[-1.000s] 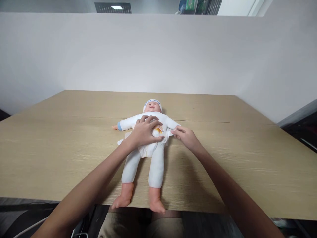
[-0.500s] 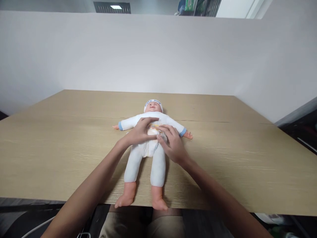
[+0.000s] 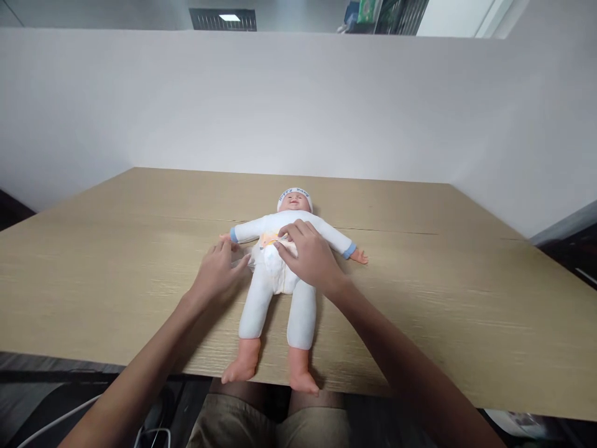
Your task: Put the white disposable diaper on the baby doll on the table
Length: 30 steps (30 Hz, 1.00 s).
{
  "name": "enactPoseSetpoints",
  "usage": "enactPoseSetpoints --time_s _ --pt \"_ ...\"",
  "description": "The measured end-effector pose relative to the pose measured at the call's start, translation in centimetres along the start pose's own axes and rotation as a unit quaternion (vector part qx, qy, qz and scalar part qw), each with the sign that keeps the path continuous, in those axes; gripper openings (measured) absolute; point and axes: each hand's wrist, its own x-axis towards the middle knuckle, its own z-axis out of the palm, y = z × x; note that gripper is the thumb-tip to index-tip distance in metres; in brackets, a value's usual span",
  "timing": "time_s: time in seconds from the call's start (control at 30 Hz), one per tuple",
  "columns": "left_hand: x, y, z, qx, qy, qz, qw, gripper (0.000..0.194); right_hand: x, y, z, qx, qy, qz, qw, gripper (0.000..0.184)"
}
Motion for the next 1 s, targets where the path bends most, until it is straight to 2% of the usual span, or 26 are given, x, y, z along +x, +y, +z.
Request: enactPoseSetpoints --time_s 0.1,0.27,0.4,0.57,0.67,0.77,0.87,0.93,1.0 --pt "-0.3 -0.9 -0.4 0.031 -0.043 -0.049 0.997 0.032 1.9 -0.5 1.1 -0.015 -0.041 0.045 0.998 0.013" --pt "1.4 -2.0 -0.9 -0.118 -0.118 -0.081 0.983 0.035 2.9 -0.4 1.7 -0.001 -0.065 0.129 0.990 0.027" --pt "3.6 -2.2 -1.3 -0.218 -0.161 -0.084 0.959 0.032 2.9 0.1 1.7 0.033 -0.064 0.132 0.989 0.029" --pt "5.0 -1.4 -1.5 -0.325 -0.176 -0.073 0.926 0.028 3.0 0.2 1.6 0.030 -0.090 0.141 0.985 0.029" --pt "4.9 -1.1 -1.6 -0.353 -0.177 -0.074 0.916 0.026 3.1 0.0 1.6 -0.005 -0.080 0.095 0.992 0.023" --pt "4.2 -1.1 -2.0 -0.371 -0.173 -0.077 0.909 0.029 3.5 -0.3 1.5 -0.031 -0.083 -0.030 0.996 0.003" --pt "3.4 -1.0 -2.5 -0.391 -0.156 -0.070 0.904 0.036 4.7 0.0 1.4 -0.011 -0.183 -0.150 0.971 0.028" --pt "3.1 -0.8 -2.8 -0.403 -0.136 -0.060 0.903 0.036 5.8 0.5 1.7 0.007 -0.257 -0.177 0.950 0.035" --pt "3.0 -0.4 -3.0 -0.412 -0.118 -0.047 0.902 0.035 6.6 1.2 2.1 0.018 -0.297 -0.174 0.939 0.034"
